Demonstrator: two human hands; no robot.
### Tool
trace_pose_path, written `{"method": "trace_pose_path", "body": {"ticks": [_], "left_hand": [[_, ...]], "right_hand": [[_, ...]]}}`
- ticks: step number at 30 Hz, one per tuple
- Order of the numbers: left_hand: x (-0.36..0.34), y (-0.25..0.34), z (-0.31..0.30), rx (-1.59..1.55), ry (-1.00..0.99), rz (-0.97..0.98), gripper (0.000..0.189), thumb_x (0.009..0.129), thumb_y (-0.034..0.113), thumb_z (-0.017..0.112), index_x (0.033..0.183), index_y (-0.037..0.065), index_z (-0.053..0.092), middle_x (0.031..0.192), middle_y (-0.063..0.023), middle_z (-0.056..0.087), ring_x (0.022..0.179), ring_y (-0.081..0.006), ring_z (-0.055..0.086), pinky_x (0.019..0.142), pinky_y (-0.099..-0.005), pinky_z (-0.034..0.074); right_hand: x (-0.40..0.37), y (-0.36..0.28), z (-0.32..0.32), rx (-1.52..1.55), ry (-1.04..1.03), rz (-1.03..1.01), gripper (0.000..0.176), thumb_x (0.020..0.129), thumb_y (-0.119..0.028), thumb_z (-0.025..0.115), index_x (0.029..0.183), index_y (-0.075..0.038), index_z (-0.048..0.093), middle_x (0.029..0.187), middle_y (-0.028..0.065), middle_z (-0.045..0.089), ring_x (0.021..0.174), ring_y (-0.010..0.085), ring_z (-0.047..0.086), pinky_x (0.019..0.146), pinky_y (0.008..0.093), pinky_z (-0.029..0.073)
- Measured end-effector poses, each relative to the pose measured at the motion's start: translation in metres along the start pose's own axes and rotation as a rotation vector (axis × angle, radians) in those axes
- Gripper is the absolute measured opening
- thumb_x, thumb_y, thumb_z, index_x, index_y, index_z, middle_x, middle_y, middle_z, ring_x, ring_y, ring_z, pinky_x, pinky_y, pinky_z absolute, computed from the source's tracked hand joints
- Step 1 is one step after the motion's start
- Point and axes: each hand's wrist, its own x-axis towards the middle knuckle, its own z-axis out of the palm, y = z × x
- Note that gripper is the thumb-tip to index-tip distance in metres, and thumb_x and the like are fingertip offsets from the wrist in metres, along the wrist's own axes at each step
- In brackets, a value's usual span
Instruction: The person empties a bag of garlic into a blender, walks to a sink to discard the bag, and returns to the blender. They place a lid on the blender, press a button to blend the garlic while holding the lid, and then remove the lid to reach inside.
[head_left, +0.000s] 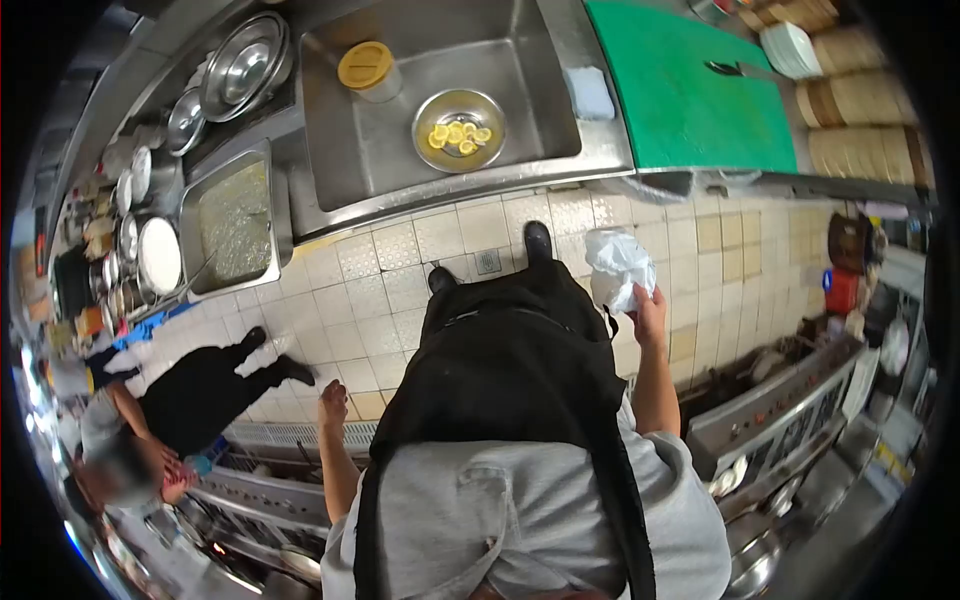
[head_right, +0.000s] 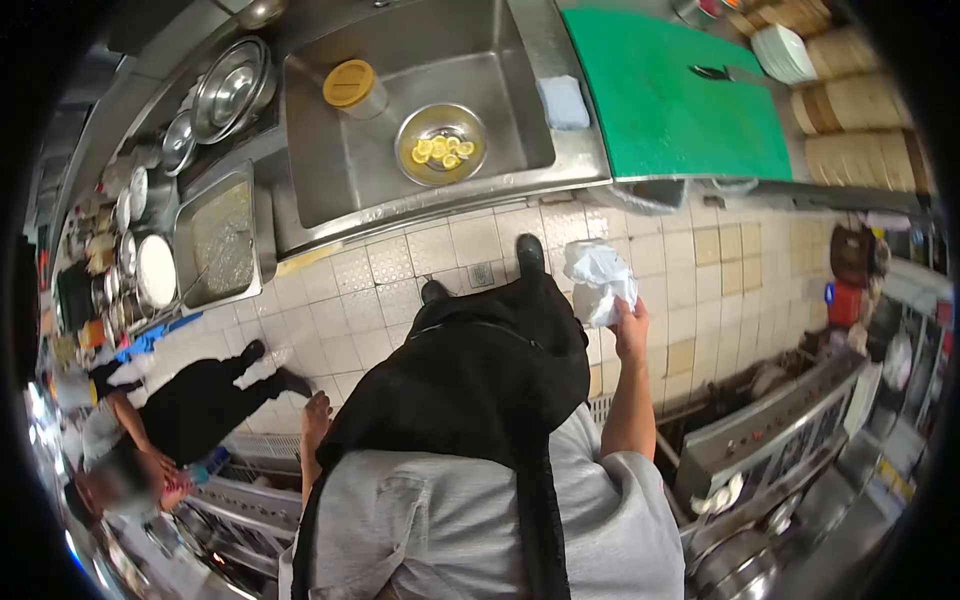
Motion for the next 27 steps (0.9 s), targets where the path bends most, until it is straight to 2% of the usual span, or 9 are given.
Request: {"method": "trace_pose_path", "body": {"ticks": [5,6,7,12,18,19,21,24,27], "left_hand": [[-0.108,0.028,0.091,-0.026,0.064,-0.074,0.045,0.102,0.032,0.056,0.139,0.007,0.057,0.093,-0.0011,0.065,0.073,-0.0120,0.055,0.059,-0.0313,0.042],[-0.067,-0.089,0.066,0.591,-0.111,0.052,0.046,0.103,0.036,0.057,0.140,0.009,0.057,0.102,-0.0016,0.068,0.083,-0.0135,0.061,0.062,-0.0323,0.046],[-0.073,-0.073,0.070,0.612,-0.118,0.047,0.046,0.103,0.036,0.057,0.140,0.009,0.057,0.102,-0.0016,0.068,0.083,-0.0135,0.061,0.062,-0.0323,0.046],[-0.130,-0.013,0.109,0.376,-0.164,0.048,0.047,0.103,0.038,0.057,0.140,0.010,0.057,0.106,-0.0018,0.068,0.088,-0.0145,0.062,0.065,-0.0331,0.048],[-0.236,0.060,0.135,-0.044,0.042,0.029,0.048,0.103,0.041,0.057,0.140,0.011,0.057,0.111,-0.0020,0.069,0.094,-0.0158,0.064,0.068,-0.0340,0.050],[-0.242,0.092,0.140,0.160,0.114,-0.157,0.051,0.102,0.043,0.059,0.140,0.010,0.057,0.114,-0.0027,0.070,0.098,-0.0168,0.066,0.070,-0.0314,0.050],[-0.227,-0.002,0.111,-0.365,0.174,-0.483,0.049,0.101,0.040,0.061,0.140,0.010,0.057,0.113,-0.0030,0.069,0.098,-0.0163,0.065,0.069,-0.0307,0.049],[-0.275,0.117,0.155,0.166,0.239,-0.279,0.047,0.100,0.036,0.062,0.140,0.010,0.058,0.111,-0.0014,0.069,0.093,-0.0144,0.064,0.068,-0.0293,0.049],[-0.281,0.092,0.153,0.060,0.197,-0.280,0.046,0.099,0.030,0.064,0.139,0.009,0.058,0.108,0.0002,0.068,0.087,-0.0136,0.063,0.070,-0.0294,0.048]], "right_hand": [[0.113,-0.013,-0.049,-0.152,-0.043,0.068,0.037,0.095,-0.015,0.065,0.128,0.000,0.058,0.109,0.0107,0.069,0.088,0.0222,0.071,0.068,0.0378,0.062],[0.123,-0.030,-0.047,-0.089,-0.068,0.049,0.038,0.094,-0.016,0.065,0.128,0.001,0.057,0.107,0.0104,0.069,0.086,0.0216,0.070,0.066,0.0371,0.062],[0.138,-0.039,-0.050,-0.049,-0.071,0.027,0.038,0.094,-0.017,0.066,0.127,0.001,0.057,0.105,0.0105,0.069,0.085,0.0213,0.070,0.066,0.0366,0.061],[0.206,-0.076,-0.060,-0.151,0.017,0.030,0.041,0.094,-0.020,0.067,0.127,0.000,0.056,0.105,0.0115,0.069,0.086,0.0218,0.070,0.066,0.0380,0.062],[0.269,-0.087,-0.046,-0.046,-0.031,-0.019,0.039,0.094,-0.017,0.067,0.127,-0.001,0.053,0.114,0.0138,0.067,0.094,0.0262,0.070,0.071,0.0432,0.064],[0.276,-0.086,-0.044,-0.042,0.010,-0.029,0.038,0.094,-0.016,0.066,0.127,-0.001,0.053,0.115,0.0136,0.067,0.096,0.0262,0.070,0.072,0.0425,0.064],[0.288,-0.088,-0.034,-0.011,0.082,-0.041,0.039,0.094,-0.015,0.066,0.129,-0.004,0.051,0.116,0.0116,0.067,0.098,0.0261,0.070,0.073,0.0405,0.063],[0.308,-0.089,-0.026,0.026,0.196,-0.076,0.048,0.093,-0.013,0.066,0.136,-0.005,0.045,0.123,0.0119,0.062,0.103,0.0265,0.067,0.074,0.0393,0.059],[0.329,-0.091,-0.025,0.023,0.213,-0.167,0.061,0.096,-0.009,0.060,0.149,-0.002,0.030,0.131,0.0162,0.057,0.112,0.0292,0.063,0.086,0.0453,0.054]]}}
